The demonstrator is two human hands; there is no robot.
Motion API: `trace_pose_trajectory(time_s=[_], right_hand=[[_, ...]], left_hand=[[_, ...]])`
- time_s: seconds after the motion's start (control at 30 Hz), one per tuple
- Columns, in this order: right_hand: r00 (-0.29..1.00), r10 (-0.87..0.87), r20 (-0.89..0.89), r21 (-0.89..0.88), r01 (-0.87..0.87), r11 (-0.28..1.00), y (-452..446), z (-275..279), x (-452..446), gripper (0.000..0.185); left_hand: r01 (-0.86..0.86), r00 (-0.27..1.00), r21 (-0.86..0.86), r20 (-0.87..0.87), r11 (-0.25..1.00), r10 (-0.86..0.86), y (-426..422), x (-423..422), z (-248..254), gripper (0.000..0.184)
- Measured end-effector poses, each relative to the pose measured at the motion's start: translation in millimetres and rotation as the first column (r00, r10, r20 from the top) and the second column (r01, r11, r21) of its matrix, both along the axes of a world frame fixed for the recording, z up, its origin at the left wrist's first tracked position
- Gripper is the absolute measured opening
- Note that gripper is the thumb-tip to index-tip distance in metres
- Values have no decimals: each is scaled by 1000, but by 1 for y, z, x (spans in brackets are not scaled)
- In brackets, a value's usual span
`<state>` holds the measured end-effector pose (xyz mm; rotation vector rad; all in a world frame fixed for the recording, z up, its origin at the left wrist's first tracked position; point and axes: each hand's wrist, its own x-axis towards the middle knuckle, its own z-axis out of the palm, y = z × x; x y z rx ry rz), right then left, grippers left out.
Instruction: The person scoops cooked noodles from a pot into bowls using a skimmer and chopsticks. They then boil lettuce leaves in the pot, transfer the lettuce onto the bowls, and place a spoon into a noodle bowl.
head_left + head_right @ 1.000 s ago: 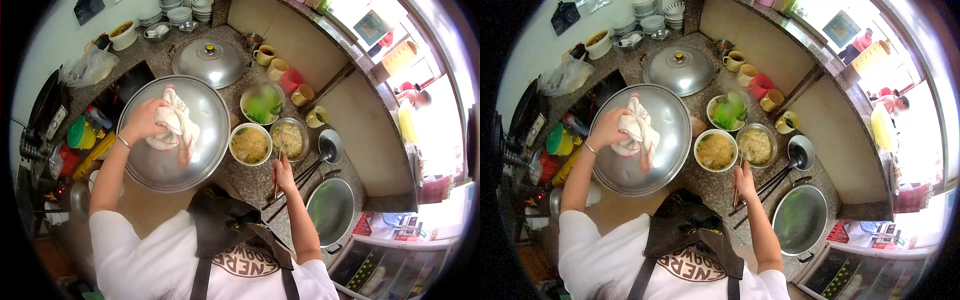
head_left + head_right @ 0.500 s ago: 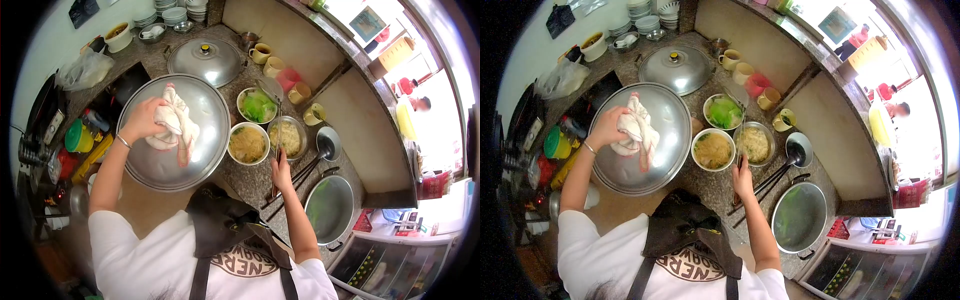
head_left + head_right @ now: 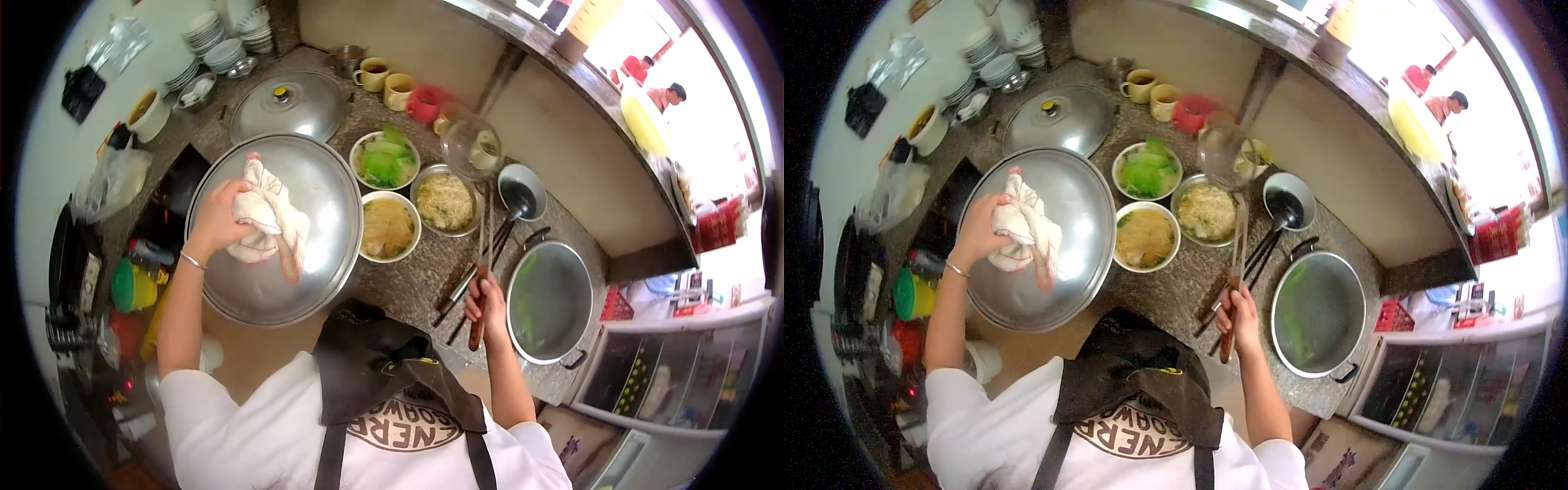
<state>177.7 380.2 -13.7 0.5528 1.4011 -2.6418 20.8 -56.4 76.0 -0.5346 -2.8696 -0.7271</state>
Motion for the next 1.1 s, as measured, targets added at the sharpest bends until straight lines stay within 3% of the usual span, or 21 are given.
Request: trace_pose_trajectory(time_s=[0.13, 0.27, 0.4, 0.43, 0.47, 0.5, 0.53, 0.6, 0.7, 0.73, 0.8, 0.87, 1.0, 1.07, 1.1], right_hand=[[974, -221, -43, 36, 222, 974, 33, -7, 48, 28], [901, -434, -15, 186, 429, 884, 58, -30, 80, 30], [876, -468, -112, 500, 457, 736, 76, -78, 64, 55], [887, -364, -282, 778, 434, 454, 88, -116, 52, 55], [867, -282, -410, 900, 435, 29, 102, -155, 41, 56], [927, -373, -29, 851, 219, 477, 88, -107, 38, 60], [920, -360, -156, 924, 265, 276, 92, -131, 25, 61], [934, -349, -82, 974, 150, 171, 91, -117, 5, 64], [943, -328, -61, 987, 106, 122, 101, -131, -11, 65], [951, -308, -13, 980, 74, 187, 103, -131, -7, 64], [951, -306, -42, 978, 102, 183, 106, -151, -9, 62], [929, -292, -226, 959, 265, 101, 107, -174, -9, 59], [898, -255, -360, 918, 293, -266, 97, -160, -34, 46], [956, -164, -245, 968, 249, 6, 92, -151, -73, 32], [950, -72, -303, 951, 306, 31, 78, -135, -102, 23]], left_hand=[[82, 996, -3, -18, 997, -82, 18, -9, 4, 49], [170, 985, -22, -36, 985, -171, 42, -15, 15, 52], [227, 973, 27, -38, 974, -226, 60, -25, 12, 50], [210, 977, 0, -32, 978, -210, 63, -27, 11, 49], [201, 979, -23, -25, 979, -201, 67, -30, 9, 48], [192, 981, -13, -15, 981, -192, 67, -22, 12, 48], [188, 982, 5, -3, 982, -188, 68, -26, 8, 48], [204, 979, 1, 28, 979, -204, 70, -29, 6, 49], [123, 992, -15, 27, 992, -123, 67, -20, 3, 55], [90, 996, -27, 27, 996, -90, 63, -10, 4, 55], [41, 999, -14, 25, 999, -40, 55, -5, -3, 55], [-34, 995, 39, 99, 999, 30, 48, -4, -8, 52], [-133, 988, -2, 79, 991, 133, 30, -10, -19, 51], [-176, 982, 1, 75, 984, 175, 21, -13, -27, 51], [-169, 984, 11, 63, 985, 168, 14, -15, -37, 51]])
